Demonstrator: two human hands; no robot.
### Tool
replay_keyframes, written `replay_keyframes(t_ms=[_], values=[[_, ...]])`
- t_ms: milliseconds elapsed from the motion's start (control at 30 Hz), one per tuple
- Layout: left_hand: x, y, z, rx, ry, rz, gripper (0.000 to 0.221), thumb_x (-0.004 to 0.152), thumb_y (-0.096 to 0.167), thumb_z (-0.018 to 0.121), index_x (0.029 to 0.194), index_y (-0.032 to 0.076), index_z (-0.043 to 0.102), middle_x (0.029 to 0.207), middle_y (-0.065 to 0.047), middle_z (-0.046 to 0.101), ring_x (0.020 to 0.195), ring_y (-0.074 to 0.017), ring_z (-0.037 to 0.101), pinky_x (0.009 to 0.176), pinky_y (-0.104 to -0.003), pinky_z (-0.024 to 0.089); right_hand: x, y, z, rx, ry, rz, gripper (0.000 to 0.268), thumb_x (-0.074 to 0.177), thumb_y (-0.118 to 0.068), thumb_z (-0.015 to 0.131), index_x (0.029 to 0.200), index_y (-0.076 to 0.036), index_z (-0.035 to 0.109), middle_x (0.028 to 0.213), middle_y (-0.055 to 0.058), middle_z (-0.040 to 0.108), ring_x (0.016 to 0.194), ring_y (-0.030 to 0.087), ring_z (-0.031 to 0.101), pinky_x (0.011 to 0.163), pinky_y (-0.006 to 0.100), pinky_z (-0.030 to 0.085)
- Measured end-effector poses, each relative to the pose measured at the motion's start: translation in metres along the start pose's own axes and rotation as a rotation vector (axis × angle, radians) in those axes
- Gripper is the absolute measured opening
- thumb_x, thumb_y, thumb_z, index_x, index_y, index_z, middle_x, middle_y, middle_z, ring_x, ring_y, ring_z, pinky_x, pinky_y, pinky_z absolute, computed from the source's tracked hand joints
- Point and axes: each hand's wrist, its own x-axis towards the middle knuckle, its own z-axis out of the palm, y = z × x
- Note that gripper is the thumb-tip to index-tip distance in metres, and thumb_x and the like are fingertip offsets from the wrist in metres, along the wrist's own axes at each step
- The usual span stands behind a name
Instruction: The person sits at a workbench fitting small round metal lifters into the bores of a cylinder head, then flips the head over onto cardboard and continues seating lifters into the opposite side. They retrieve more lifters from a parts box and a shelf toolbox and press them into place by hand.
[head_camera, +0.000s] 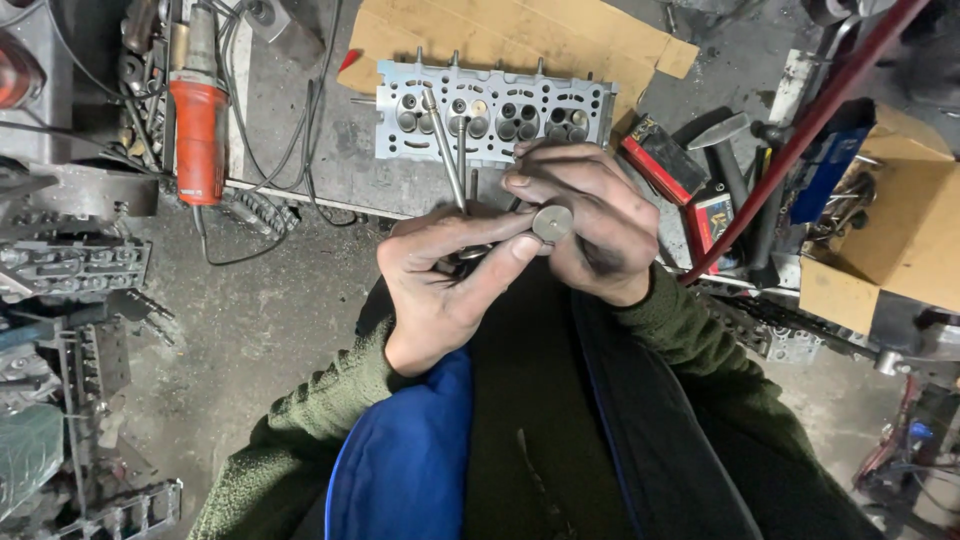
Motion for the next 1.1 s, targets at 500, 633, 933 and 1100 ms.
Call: replay_keyframes(t_ms=[500, 633, 933, 1100], values=[[0.012, -0.016, -0.005, -0.016, -0.156, -0.036, 0.017, 0.106, 0.008, 0.072, 0.121, 0.003, 0.076, 0.103, -0.006, 0.08, 0.093, -0.008, 0.074, 0.088, -0.023, 0.058, -0.025, 0.073, -0.002, 0.127, 0.514, 0.03, 0.022, 0.09, 0.003, 0.082, 0.092, -0.005, 0.061, 0.095, 0.011, 0.07, 0.081, 0.013, 0.07, 0.071, 0.029, 0.061], [0.018, -0.043, -0.031, -0.047, -0.2, -0.259, 0.028, 0.106, 0.007, 0.057, 0.13, 0.003, 0.069, 0.099, -0.004, 0.078, 0.069, -0.0054, 0.055, 0.067, -0.021, 0.048, -0.069, 0.141, 0.006, 0.041, 0.385, 0.364, 0.016, 0.1, -0.001, 0.079, 0.101, -0.003, 0.063, 0.101, 0.012, 0.075, 0.086, 0.016, 0.076, 0.074, 0.032, 0.067], [0.011, -0.096, -0.059, 0.073, -0.329, -0.366, 0.038, 0.108, 0.008, 0.046, 0.145, 0.002, 0.053, 0.086, -0.003, 0.071, 0.069, -0.0057, 0.057, 0.066, -0.021, 0.05, -0.114, 0.214, 0.06, -0.223, -0.064, 0.808, 0.018, 0.095, -0.01, 0.083, 0.106, 0.001, 0.074, 0.091, 0.015, 0.075, 0.076, 0.021, 0.07, 0.067, 0.031, 0.056], [0.02, -0.105, -0.067, 0.1, -0.343, -0.405, 0.036, 0.107, 0.012, 0.055, 0.142, 0.004, 0.06, 0.077, -0.005, 0.072, 0.06, -0.0082, 0.054, 0.057, -0.024, 0.047, -0.125, 0.234, 0.066, -0.365, -0.175, 0.632, 0.019, 0.09, -0.008, 0.083, 0.106, -0.002, 0.075, 0.099, 0.018, 0.073, 0.08, 0.025, 0.072, 0.072, 0.036, 0.061]])
